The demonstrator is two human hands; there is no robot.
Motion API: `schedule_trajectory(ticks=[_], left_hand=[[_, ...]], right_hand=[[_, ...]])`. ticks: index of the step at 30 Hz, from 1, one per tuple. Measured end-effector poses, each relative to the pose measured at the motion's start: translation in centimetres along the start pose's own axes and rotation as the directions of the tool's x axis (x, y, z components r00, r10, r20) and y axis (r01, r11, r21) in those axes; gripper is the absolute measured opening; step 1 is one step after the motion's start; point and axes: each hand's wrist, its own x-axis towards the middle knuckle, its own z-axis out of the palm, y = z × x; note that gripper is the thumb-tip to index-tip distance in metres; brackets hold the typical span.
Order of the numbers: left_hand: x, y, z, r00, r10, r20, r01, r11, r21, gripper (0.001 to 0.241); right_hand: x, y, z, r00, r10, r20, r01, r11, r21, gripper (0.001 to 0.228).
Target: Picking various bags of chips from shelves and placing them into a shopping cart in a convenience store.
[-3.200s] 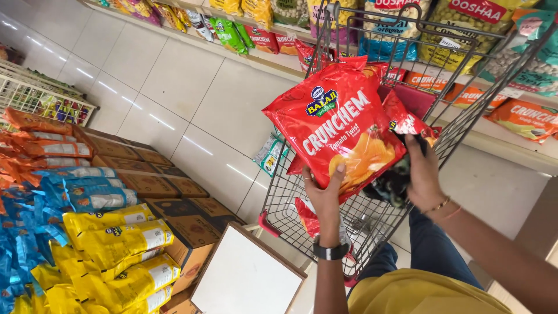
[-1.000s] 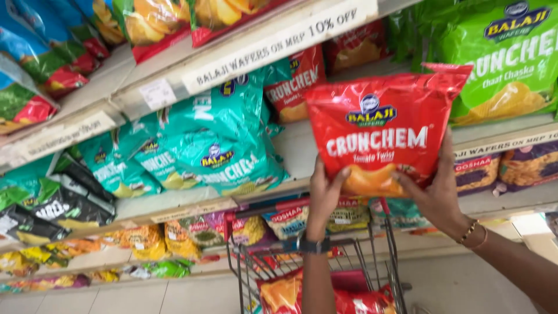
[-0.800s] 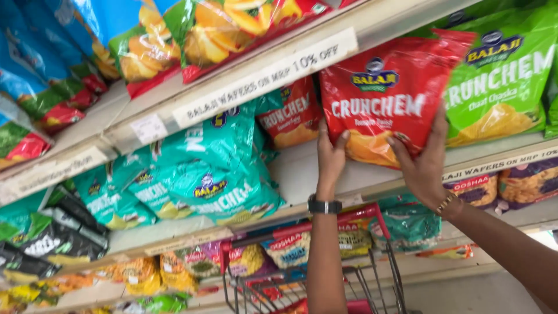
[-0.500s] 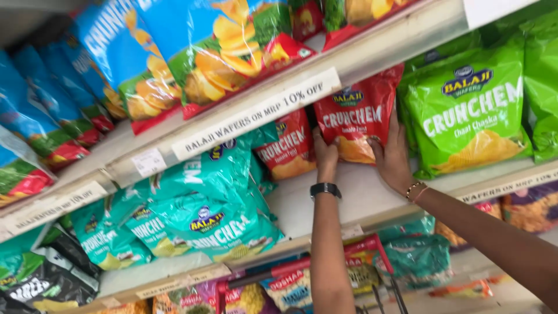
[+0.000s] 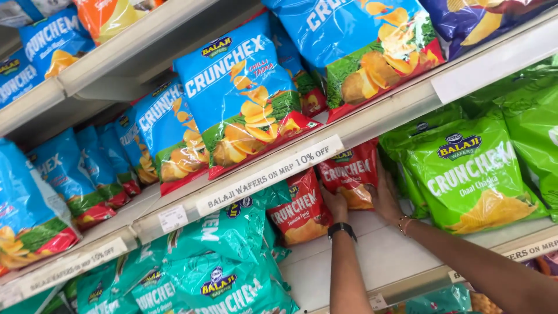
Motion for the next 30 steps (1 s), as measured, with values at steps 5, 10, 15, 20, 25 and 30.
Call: schedule_trajectory(ticks=[5,10,15,20,25,30], left_hand=[[-2.0,1.3,-1.1,0.979,0.205,0.021,-0.205,0.978,0.046,0.084],[-3.8,5.3,-2.5,0.934,0.348,0.078,-0.356,0.924,0.139,0.093],[-6.9,12.3,-4.8,0.975,0.183,0.127,-0.213,0.933,0.291,0.108],[-6.8,11.4,-4.0,0.959,0.274,0.077,-0.284,0.937,0.202,0.105],[-6.9,9.0,-3.5,0.950,0.273,0.151,-0.303,0.921,0.245,0.088],[-6.2,8.6,-3.2,0.958,0.234,0.167,-0.264,0.945,0.191,0.072]], right_hand=[[4.6,6.7,3.2,0.999,-0.045,0.029,0.040,0.987,0.155,0.097],[8.7,9.9,5.4,0.987,0.088,0.138,-0.117,0.968,0.221,0.096],[6.4,6.6,4.0,0.973,0.221,-0.058,-0.227,0.963,-0.146,0.111],[1.8,6.0,8.7,0.915,0.301,-0.267,-0.382,0.861,-0.336,0.116],[0.8,7.2,8.7,0.967,0.196,-0.163,-0.235,0.933,-0.273,0.121],[3.3,8.7,9.0,0.978,0.206,0.040,-0.179,0.917,-0.357,0.119]])
